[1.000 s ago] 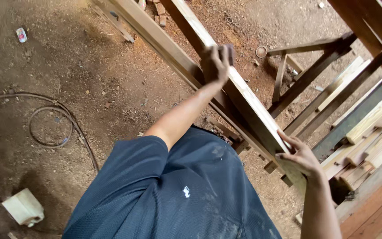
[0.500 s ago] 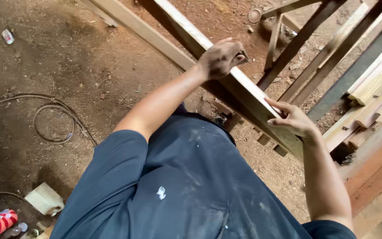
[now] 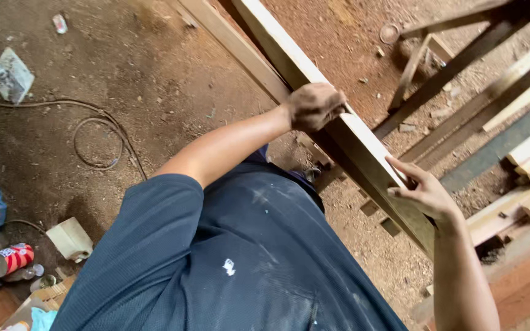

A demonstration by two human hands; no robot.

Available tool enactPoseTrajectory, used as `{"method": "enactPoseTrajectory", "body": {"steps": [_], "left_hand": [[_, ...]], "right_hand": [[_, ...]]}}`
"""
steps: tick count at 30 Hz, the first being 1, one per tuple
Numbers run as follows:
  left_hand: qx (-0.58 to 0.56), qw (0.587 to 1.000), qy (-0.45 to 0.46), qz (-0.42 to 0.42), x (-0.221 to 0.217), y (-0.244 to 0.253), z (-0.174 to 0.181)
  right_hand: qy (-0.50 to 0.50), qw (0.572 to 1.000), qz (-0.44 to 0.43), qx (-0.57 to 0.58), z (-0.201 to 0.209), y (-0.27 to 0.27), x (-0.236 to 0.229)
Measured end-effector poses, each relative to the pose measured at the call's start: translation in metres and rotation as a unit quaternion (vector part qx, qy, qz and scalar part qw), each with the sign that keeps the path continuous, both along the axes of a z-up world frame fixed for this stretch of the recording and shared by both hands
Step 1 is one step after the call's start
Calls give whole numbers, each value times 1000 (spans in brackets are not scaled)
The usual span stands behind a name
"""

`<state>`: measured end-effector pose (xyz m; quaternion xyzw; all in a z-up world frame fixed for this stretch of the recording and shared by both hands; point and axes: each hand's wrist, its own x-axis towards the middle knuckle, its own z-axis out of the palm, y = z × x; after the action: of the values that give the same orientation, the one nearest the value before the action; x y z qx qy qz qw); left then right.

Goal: The person sands a wooden beam by hand with sandpaper, rubbing the paper vigorously across the flat surfaces and edges of the wood.

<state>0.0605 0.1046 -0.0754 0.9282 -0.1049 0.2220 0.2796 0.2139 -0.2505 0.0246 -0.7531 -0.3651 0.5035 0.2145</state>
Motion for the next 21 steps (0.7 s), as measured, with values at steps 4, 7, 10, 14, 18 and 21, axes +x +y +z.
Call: {"method": "enactPoseTrajectory", "body": {"steps": [4, 7, 10, 14, 18, 21], "left_hand": [[-105, 984, 125, 66, 34, -18, 14], [-177, 891, 414, 57, 76, 5, 25], [-33, 808, 589, -6, 112, 32, 17], [36, 736, 676, -28, 119, 52, -10], [43, 725, 686, -52, 112, 59, -18], [16, 737, 673, -55, 110, 59, -11]], "right_hand": [[26, 998, -53, -26, 6, 8, -8], [28, 997, -67, -33, 13, 11, -11], [9, 998, -56, -20, 13, 12, -10], [11, 998, -60, -30, 11, 1, -12], [79, 995, -50, -33, -4, 2, 4], [118, 989, -51, -77, -10, 1, 22]]}}
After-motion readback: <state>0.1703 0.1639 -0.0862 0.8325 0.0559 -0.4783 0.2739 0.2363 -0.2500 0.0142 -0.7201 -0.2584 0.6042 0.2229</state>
